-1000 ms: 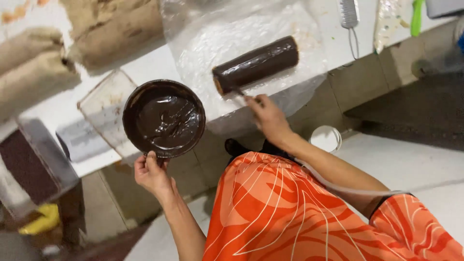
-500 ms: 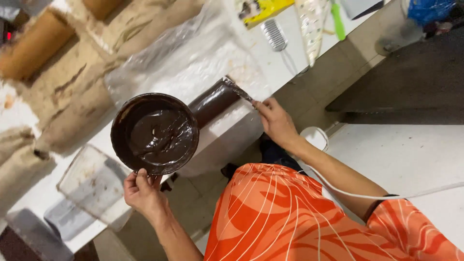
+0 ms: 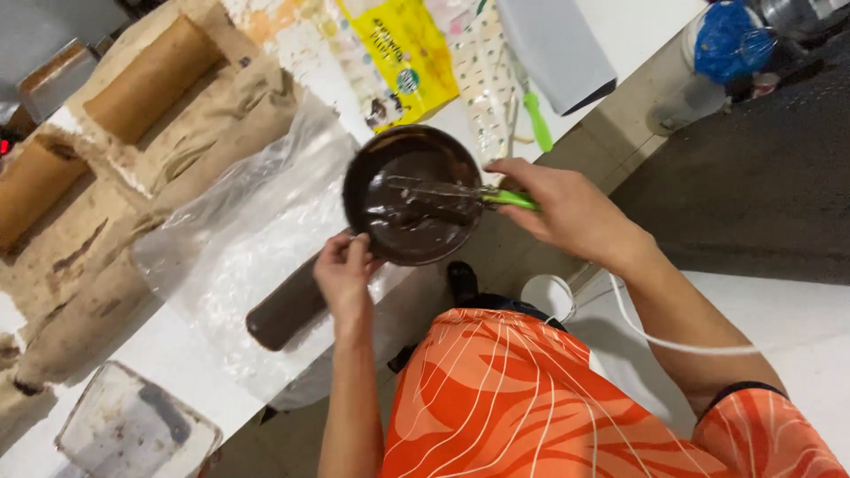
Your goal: Spreading chocolate frosting on a cake roll and coating it with chocolate sprinkles on a bakery work surface.
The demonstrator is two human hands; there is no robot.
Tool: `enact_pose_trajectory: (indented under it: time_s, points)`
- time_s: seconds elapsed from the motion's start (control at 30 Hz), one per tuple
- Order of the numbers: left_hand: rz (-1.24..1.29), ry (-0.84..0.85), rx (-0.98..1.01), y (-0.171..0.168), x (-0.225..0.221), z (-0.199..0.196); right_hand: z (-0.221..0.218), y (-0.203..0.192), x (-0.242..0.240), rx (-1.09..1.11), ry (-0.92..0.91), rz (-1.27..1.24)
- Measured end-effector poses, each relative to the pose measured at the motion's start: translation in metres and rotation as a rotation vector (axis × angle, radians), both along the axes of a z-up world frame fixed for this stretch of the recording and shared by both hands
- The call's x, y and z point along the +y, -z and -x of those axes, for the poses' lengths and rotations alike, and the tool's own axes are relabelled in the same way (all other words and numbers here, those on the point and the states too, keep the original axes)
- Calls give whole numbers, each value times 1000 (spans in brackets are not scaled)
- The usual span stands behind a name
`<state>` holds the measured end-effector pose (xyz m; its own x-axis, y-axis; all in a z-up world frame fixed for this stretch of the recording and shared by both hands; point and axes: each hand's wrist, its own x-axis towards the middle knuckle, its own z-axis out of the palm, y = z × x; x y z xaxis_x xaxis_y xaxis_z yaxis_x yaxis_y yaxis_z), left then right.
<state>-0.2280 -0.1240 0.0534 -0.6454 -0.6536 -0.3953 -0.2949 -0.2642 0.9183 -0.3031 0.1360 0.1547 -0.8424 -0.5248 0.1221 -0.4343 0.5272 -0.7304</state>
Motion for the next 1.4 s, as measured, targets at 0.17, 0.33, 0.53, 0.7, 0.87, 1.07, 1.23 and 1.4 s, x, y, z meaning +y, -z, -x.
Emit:
enact_pose_trajectory:
  time_s: [0.17, 0.33, 0.53, 0.7, 0.87, 1.07, 1.23, 1.4]
  points:
    - [-130, 97, 4, 13, 40, 43, 46, 1, 28, 137, -87, 139]
    - [-114, 236, -98, 4, 55, 62, 94, 57, 96, -383, 455, 548]
    - [-62, 275, -16, 52, 73, 72, 78, 148, 103, -916, 306, 544]
    - [218, 321, -79, 73, 78, 75, 73, 163, 108, -866, 510, 432]
    - [78, 408, -67, 25, 78, 79, 70, 180, 117, -867, 606, 438]
    - [41, 585, -96, 16, 79, 101, 61, 185, 127, -877, 701, 403]
    - [62, 635, -169, 57, 102, 133, 57, 171, 147, -398, 609, 19]
    - [-52, 784, 45, 4, 117, 124, 70, 185, 172, -481, 874, 201]
